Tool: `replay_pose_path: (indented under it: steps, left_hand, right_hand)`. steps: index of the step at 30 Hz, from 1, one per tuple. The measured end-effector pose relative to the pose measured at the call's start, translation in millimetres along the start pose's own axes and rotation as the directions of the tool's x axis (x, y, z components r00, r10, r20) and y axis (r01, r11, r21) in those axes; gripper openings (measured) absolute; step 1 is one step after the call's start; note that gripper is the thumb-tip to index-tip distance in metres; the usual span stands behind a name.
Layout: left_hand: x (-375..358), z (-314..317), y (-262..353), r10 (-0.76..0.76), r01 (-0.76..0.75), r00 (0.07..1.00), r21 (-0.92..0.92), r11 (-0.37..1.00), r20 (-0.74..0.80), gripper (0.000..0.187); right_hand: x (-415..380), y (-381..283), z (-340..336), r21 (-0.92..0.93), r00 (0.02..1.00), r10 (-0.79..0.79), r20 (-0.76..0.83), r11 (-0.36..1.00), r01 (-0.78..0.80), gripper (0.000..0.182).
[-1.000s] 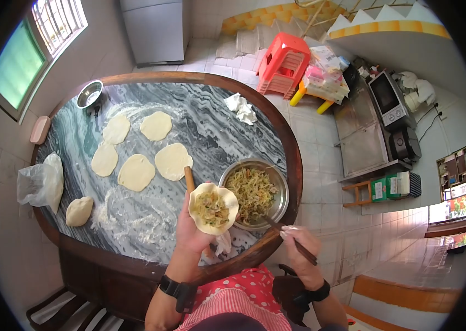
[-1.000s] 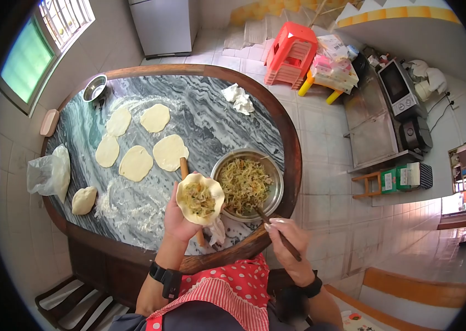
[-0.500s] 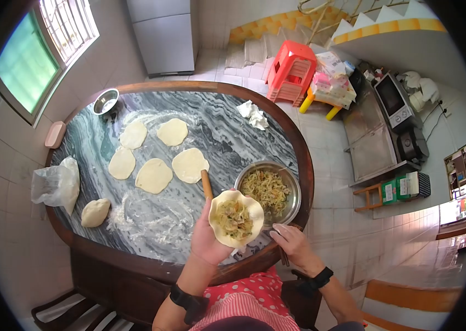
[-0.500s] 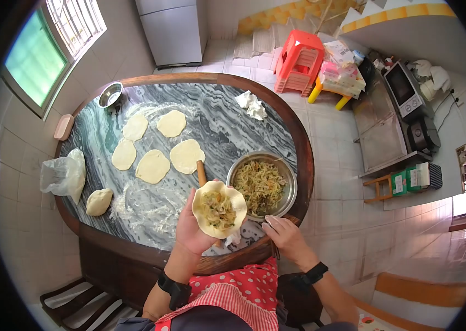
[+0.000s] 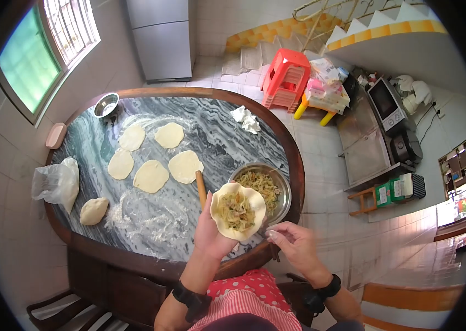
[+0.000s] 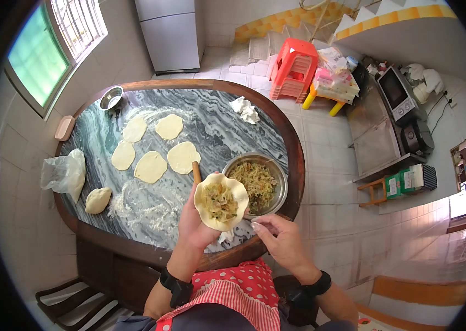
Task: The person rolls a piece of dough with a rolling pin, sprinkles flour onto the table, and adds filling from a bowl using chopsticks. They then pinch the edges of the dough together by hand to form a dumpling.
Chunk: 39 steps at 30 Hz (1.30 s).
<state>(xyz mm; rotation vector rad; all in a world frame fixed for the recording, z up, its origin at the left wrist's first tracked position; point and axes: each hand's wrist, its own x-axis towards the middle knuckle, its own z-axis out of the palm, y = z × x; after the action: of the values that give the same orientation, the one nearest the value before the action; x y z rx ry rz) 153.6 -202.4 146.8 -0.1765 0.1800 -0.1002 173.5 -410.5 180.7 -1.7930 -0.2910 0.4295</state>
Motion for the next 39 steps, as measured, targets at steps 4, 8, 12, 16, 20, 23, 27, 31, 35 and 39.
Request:
replay_pose_path:
  steps: [4,8,12,16,20,23,27,31,35,39]
  left_hand:
    - [-2,11,-9,0.038,-0.039,0.999,0.077,0.996,0.010,0.047]
    - [-6,18,-14,0.039,-0.037,0.997,-0.026,0.999,0.062,0.048]
    - [-5,21,-19,0.096,-0.098,0.995,0.056,0.994,0.037,0.049]
    - [-5,17,-21,0.111,-0.110,0.993,-0.025,0.994,0.035,0.050]
    - [-5,13,-19,0.149,-0.149,0.988,0.004,0.989,0.048,0.053]
    - [-5,11,-18,0.156,-0.156,0.986,-0.003,0.988,0.052,0.053]
    - [-3,4,-13,0.162,-0.161,0.987,-0.044,0.986,0.005,0.050]
    - [-2,3,-14,0.191,-0.191,0.981,-0.008,0.981,0.014,0.050]
    - [0,-2,-9,0.215,-0.211,0.975,-0.073,0.975,0.056,0.053]
    - [1,-4,-3,0.221,-0.218,0.975,-0.150,0.964,0.001,0.057]
  right_hand:
    - [-4,-20,5,-0.119,0.996,-0.079,0.045,0.989,0.084,0.012]
    - [-3,-31,5,-0.060,0.995,-0.032,0.096,0.998,0.038,0.016]
    - [5,-35,4,0.145,0.979,0.096,0.182,0.982,-0.123,0.024]
    - [11,-35,3,0.158,0.966,0.132,0.224,0.973,-0.170,0.023]
    - [17,-33,7,0.260,0.936,0.215,0.277,0.921,-0.289,0.020]
    - [20,-32,8,0.259,0.920,0.250,0.304,0.907,-0.332,0.020]
    - [24,-28,11,0.301,0.889,0.307,0.340,0.860,-0.413,0.020]
    - [30,-38,13,0.402,0.848,0.382,0.368,0.757,-0.515,0.021]
    - [29,-38,19,0.385,0.823,0.435,0.366,0.734,-0.559,0.019]
    - [27,-36,24,0.211,0.914,0.343,0.215,0.898,-0.387,0.020]
